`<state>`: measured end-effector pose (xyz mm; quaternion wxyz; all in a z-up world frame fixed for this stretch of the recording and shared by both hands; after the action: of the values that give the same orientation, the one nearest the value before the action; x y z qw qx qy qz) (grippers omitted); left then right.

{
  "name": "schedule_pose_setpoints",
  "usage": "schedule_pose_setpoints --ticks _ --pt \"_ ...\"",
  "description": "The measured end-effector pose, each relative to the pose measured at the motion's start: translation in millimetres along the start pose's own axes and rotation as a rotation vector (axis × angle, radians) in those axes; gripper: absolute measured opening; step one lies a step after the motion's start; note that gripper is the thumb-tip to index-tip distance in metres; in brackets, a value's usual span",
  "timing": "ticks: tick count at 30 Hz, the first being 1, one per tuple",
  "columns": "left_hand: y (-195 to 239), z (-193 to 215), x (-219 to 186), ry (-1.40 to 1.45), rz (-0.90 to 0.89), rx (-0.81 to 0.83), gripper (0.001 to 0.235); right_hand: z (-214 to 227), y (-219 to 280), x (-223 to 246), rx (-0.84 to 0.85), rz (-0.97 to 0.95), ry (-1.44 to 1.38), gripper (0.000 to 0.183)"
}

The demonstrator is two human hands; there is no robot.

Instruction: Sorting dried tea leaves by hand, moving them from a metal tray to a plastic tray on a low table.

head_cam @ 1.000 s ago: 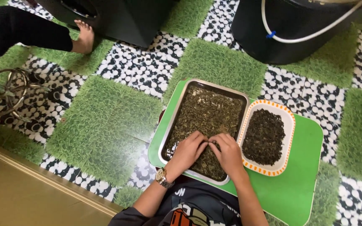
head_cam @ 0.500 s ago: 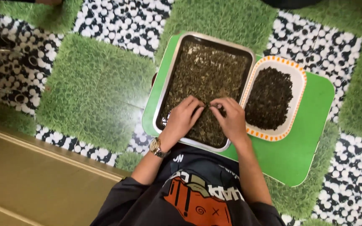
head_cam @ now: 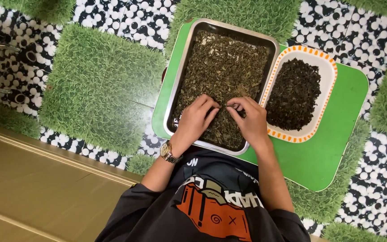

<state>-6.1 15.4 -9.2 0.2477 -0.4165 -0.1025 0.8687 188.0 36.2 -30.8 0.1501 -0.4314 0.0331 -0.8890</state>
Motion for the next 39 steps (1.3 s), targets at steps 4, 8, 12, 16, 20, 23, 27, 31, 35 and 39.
schedule_pose_setpoints --ticks 4,8,12,16,20,23,27,31,35,39 --pt "0.8 0.4 0.8 -0.011 0.003 0.026 0.004 -0.8 0.3 0.2 0.012 -0.011 -0.006 0.021" --pt "0.4 -0.2 2.1 -0.018 0.006 0.036 0.006 -3.6 -0.4 -5.1 0.016 -0.014 -0.024 0.022" --pt "1.8 -16.2 12.7 0.07 0.075 0.051 0.011 -8.6 2.1 -13.1 0.019 -0.032 -0.045 0.023" --pt "4.3 -24.1 13.5 0.174 0.139 0.054 0.015 -11.0 6.5 -8.7 0.029 -0.042 -0.029 0.026" --pt "0.7 -20.1 10.7 0.329 0.172 -0.017 0.012 -11.9 6.5 -4.5 -0.019 0.033 0.02 0.028" --pt "1.5 -20.1 10.3 0.387 0.205 -0.049 0.01 -5.4 6.4 12.4 -0.038 0.05 0.022 0.028" --pt "5.9 -22.1 15.0 0.431 0.22 -0.066 0.007 -0.2 8.8 24.5 -0.042 0.055 0.005 0.027" --pt "5.8 -18.8 14.6 0.464 0.208 -0.102 0.006 -4.4 10.1 25.4 -0.069 0.054 0.039 0.027" --pt "0.1 -12.8 7.3 0.474 0.206 -0.041 0.008 2.2 10.8 32.0 -0.042 -0.037 0.019 0.024" --pt "0.8 -17.8 10.0 0.423 0.16 0.013 0.013 4.7 14.6 19.9 0.021 -0.173 -0.051 0.025"
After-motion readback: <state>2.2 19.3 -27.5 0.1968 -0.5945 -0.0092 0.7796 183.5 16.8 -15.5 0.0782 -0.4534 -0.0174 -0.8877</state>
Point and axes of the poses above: each hand's wrist, its own y-axis away from the middle knuckle, its own z-axis out of the back of the hand, x = y × z, the point moved 2 cm from there along -y, towards the middle knuckle, and after that the axes turned 11 degrees about -z, right-handed, at the moved point
